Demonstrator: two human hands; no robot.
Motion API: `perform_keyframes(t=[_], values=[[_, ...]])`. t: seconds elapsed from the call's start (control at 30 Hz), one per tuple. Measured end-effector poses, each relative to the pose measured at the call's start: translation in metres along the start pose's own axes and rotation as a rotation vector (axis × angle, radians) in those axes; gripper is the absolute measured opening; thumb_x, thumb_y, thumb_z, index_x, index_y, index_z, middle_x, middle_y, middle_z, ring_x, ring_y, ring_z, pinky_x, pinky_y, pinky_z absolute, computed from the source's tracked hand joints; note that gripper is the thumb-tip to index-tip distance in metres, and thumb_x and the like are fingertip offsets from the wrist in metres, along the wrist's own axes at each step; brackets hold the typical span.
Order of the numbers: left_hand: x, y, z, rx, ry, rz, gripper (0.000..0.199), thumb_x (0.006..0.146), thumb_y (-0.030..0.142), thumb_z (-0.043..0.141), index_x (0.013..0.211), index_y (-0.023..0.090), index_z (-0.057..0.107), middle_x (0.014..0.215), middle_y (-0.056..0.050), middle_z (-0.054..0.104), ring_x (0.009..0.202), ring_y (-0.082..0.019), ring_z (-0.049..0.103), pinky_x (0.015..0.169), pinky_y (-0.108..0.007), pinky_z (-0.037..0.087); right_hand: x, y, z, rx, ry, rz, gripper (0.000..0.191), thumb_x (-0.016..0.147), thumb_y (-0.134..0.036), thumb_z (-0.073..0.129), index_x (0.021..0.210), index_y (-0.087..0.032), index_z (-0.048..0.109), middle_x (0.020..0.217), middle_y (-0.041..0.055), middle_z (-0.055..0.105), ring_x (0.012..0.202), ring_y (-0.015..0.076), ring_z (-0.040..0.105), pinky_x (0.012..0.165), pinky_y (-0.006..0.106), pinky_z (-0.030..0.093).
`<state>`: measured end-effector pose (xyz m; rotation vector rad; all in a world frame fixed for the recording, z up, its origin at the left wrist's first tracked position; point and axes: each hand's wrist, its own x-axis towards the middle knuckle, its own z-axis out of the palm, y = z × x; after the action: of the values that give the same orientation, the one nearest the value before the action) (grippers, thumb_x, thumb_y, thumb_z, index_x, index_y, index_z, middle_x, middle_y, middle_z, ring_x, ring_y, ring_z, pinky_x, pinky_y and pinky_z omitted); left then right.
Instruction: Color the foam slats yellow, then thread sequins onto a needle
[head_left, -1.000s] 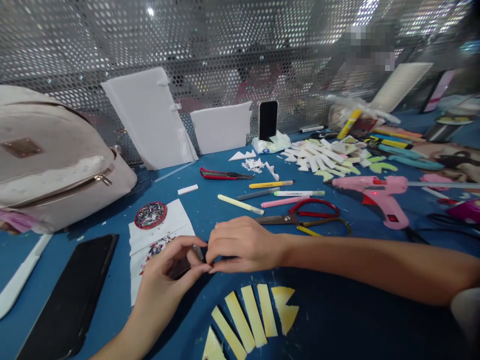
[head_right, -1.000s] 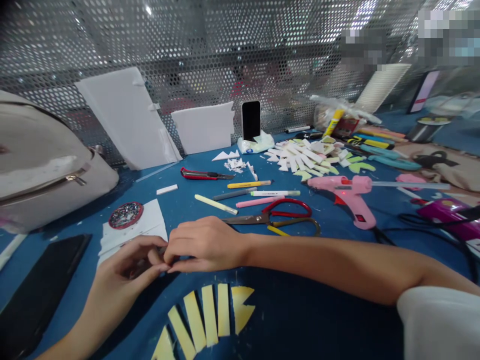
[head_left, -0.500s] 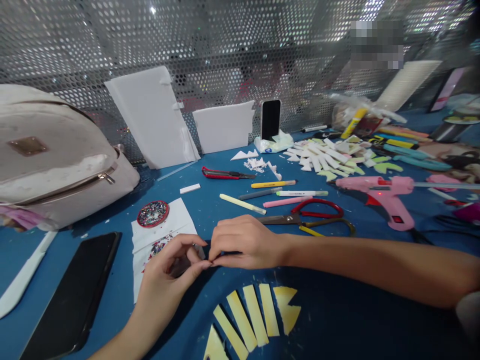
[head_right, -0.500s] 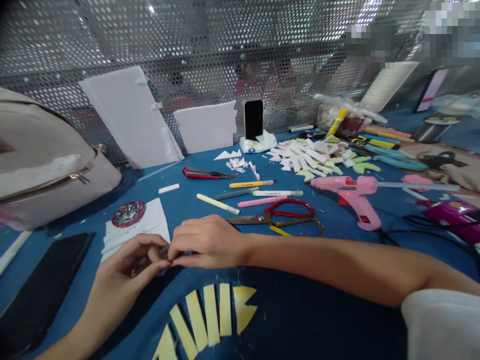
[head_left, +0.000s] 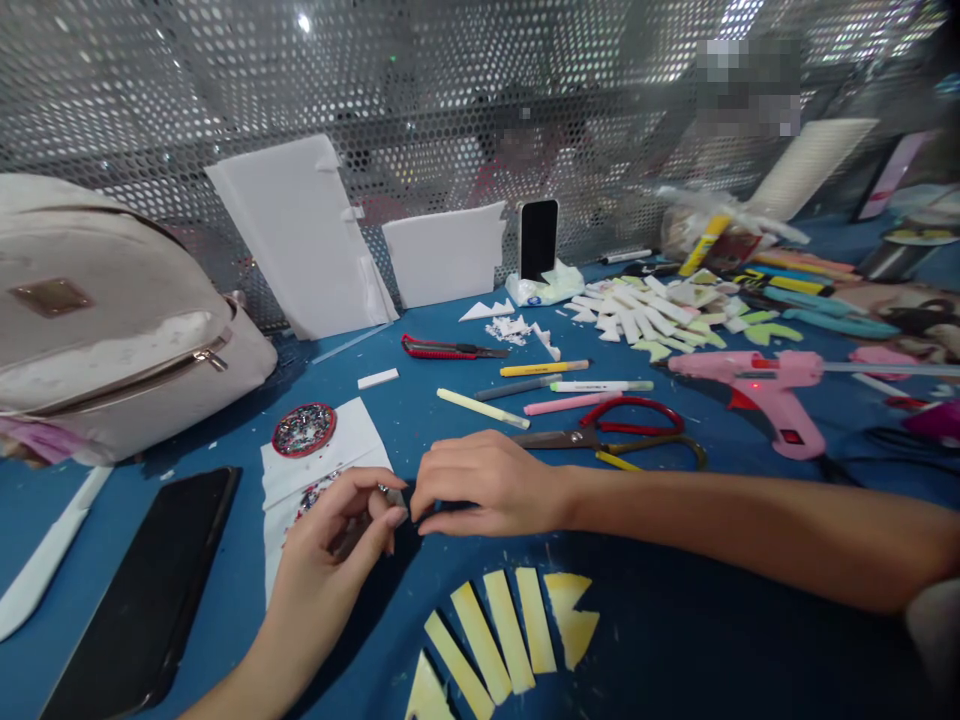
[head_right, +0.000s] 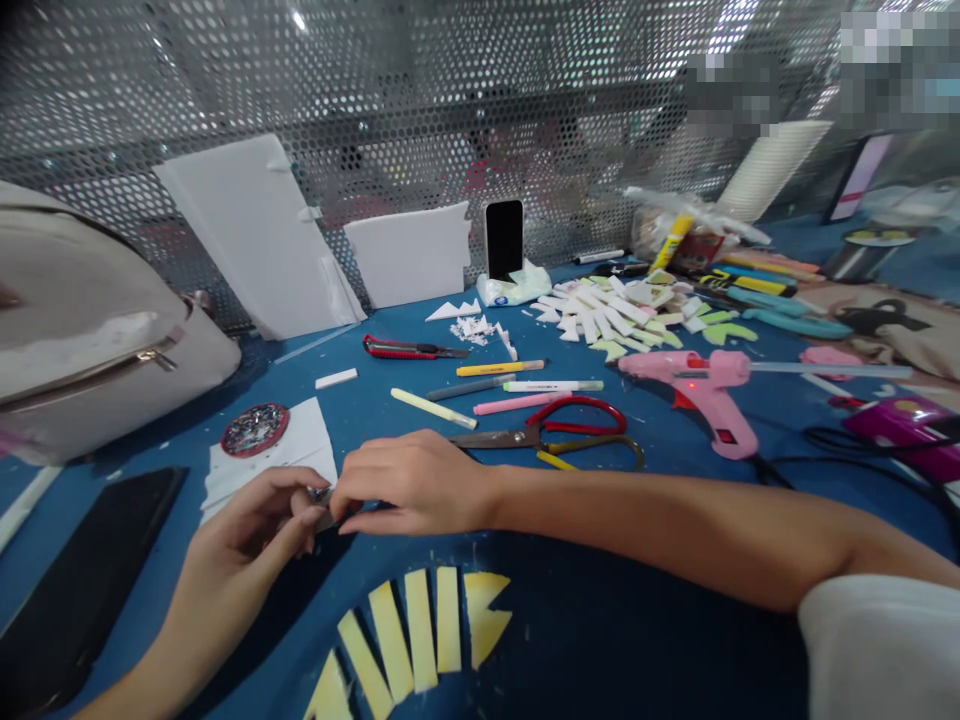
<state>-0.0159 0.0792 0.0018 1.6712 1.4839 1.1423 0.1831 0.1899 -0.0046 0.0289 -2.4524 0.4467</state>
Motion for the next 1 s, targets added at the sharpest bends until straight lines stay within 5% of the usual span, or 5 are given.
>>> perform_keyframes(t=[0.33,0.67,0.87,1.0], values=[[-0.002,0.005,0.002,0.083,-0.001,0.136,0.010,0.096,0.020,0.060,0.104,0.024,0.063,0.062,0.007,0.061,0.056,-0.011,0.062,0.058,-0.019,0.048,0.000,0.000,0.000,0.030,0.018,0.016,0.016,0.102,-0.027,0.058,0.095,-0.017,0.068,0.092,0.0038,0.070,0.086,0.0143,0.061,0.076,0.025,0.045],[-0.014,0.004,-0.001,0.183,-0.045,0.415,0.025,0.092,0.009,0.062,0.107,0.028,0.064,0.071,0.006,0.066,0.066,-0.012,0.065,0.073,-0.024,0.051,0.005,0.001,-0.007,0.426,0.381,0.545,0.008,0.097,-0.021,0.059,0.091,-0.017,0.060,0.086,-0.0001,0.062,0.074,0.0106,0.059,0.065,0.022,0.046],[-0.011,0.004,-0.001,0.188,-0.040,0.384,0.022,0.093,0.009,0.061,0.104,0.028,0.065,0.071,0.005,0.067,0.066,-0.013,0.066,0.072,-0.024,0.052,0.003,0.003,-0.008,0.251,0.387,0.479,0.005,0.098,-0.018,0.055,0.098,-0.018,0.060,0.095,0.0030,0.064,0.090,0.0157,0.058,0.083,0.029,0.047],[-0.008,0.003,0.000,0.183,0.034,0.252,0.013,0.094,0.016,0.060,0.101,0.025,0.066,0.067,0.005,0.066,0.059,-0.013,0.066,0.062,-0.022,0.052,0.004,0.002,-0.007,0.106,0.228,0.207,0.011,0.098,-0.021,0.060,0.108,-0.018,0.060,0.108,0.0069,0.069,0.103,0.0196,0.059,0.097,0.037,0.044]])
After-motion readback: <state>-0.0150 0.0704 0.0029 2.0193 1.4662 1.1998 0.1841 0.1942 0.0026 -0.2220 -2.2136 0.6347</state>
